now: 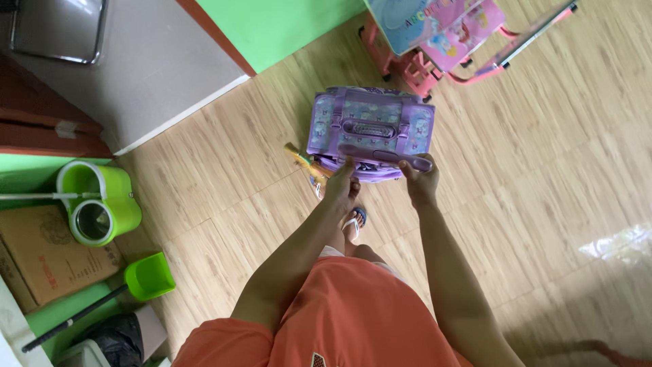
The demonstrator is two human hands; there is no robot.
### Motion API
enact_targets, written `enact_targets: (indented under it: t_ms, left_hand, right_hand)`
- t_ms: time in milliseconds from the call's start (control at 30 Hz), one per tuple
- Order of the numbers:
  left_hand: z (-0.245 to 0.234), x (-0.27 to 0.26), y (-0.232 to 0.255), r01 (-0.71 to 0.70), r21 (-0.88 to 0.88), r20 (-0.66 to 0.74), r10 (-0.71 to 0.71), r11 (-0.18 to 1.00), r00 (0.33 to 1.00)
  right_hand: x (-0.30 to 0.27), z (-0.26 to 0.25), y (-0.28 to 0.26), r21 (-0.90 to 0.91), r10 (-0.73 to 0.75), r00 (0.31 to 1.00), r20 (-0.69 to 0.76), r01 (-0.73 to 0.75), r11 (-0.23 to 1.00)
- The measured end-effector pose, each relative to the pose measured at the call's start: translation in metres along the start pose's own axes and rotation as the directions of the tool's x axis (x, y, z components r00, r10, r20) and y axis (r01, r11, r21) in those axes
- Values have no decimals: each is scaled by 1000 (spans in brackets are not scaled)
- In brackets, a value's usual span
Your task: The person sweeps a tiled floor using a broom and a dustpan. They gather debris into a pile and then sweep it into the dustpan.
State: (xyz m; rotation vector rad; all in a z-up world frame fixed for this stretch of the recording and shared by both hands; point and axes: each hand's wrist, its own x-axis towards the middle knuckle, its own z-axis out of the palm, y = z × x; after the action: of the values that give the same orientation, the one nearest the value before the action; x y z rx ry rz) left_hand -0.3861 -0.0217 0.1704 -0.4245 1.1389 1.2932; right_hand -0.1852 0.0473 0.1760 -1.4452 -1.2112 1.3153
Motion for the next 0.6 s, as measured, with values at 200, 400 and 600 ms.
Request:
enact_targets:
  t_ms: [200, 400, 600]
  left_hand:
    - [-6, -7, -8, 11, 90, 134, -23, 996, 991]
    - [2, -10, -23, -51, 165, -49, 59, 985, 997]
    - [5, -67, -13, -15, 421, -82, 55, 907, 995]
  right_hand:
    - [-67, -15, -10, -3, 84, 976, -200, -87, 996]
    - [-114, -11, -65, -702, -526, 847, -80, 327, 633]
    - [-97, 60, -73, -915, -417, 907, 51, 210, 345]
